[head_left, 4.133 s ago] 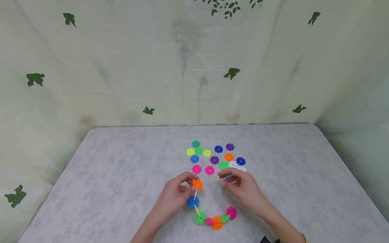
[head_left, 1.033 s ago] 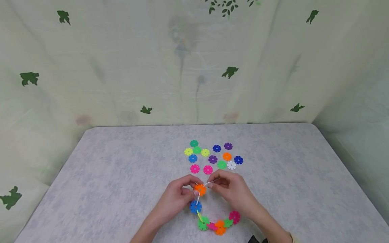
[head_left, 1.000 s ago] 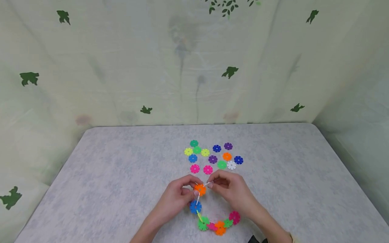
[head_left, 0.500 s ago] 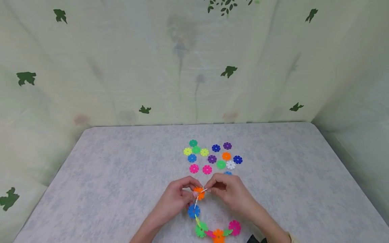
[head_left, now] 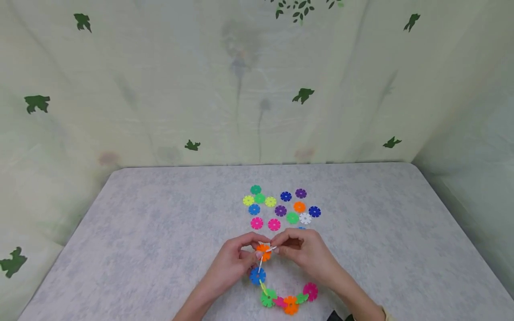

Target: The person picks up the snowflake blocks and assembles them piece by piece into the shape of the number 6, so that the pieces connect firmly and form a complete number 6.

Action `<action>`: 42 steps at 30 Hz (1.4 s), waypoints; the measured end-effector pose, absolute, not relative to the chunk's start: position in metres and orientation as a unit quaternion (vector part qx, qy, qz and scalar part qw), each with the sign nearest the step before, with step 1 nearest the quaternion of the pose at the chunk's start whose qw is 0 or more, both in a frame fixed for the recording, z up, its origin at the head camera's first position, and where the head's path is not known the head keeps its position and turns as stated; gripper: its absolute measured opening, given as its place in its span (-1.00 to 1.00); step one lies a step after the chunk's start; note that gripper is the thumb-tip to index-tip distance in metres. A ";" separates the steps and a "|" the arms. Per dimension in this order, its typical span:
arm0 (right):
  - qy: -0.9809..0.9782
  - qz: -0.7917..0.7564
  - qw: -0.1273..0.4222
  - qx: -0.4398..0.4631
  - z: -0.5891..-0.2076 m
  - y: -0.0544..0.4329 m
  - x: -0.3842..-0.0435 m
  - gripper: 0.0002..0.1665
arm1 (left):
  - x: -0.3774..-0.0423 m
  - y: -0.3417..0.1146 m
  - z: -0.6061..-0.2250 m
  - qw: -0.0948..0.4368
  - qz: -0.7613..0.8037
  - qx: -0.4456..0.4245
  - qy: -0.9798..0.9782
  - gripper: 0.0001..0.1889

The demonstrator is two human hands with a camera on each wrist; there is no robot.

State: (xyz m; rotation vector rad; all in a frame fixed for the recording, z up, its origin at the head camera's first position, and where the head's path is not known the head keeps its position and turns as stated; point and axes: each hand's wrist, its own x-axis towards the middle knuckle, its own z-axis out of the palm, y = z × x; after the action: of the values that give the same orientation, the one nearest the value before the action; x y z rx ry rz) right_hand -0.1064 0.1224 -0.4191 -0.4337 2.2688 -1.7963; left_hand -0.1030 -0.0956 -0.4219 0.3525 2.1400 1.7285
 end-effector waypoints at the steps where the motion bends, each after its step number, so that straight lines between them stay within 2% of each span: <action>1: 0.769 -0.613 0.111 -0.145 -0.419 0.122 -0.107 -0.81 | -0.103 -0.096 -0.422 0.184 0.611 0.127 0.760 -0.74; 9: 0.767 -0.611 0.145 -0.129 -0.417 0.128 -0.110 -0.72 | -0.103 -0.097 -0.421 0.193 0.599 0.126 0.767 -0.76; 23: 0.843 -0.519 0.079 -0.116 -0.416 0.155 -0.126 -0.77 | -0.104 -0.096 -0.422 0.185 0.575 0.124 0.787 -0.72; 31: 0.873 -0.475 0.063 -0.094 -0.418 0.176 -0.140 -0.78 | -0.105 -0.096 -0.422 0.190 0.577 0.116 0.786 -0.72; 42: 0.914 -0.381 0.063 -0.124 -0.432 0.202 -0.160 -0.70 | -0.106 -0.096 -0.423 0.198 0.580 0.113 0.782 -0.72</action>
State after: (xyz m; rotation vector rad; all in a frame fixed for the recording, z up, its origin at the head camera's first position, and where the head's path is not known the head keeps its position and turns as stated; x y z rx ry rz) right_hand -0.1598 0.2024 -0.4322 -0.3753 2.7617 -1.1515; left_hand -0.1060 -0.0961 -0.4229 0.3170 2.1896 1.6226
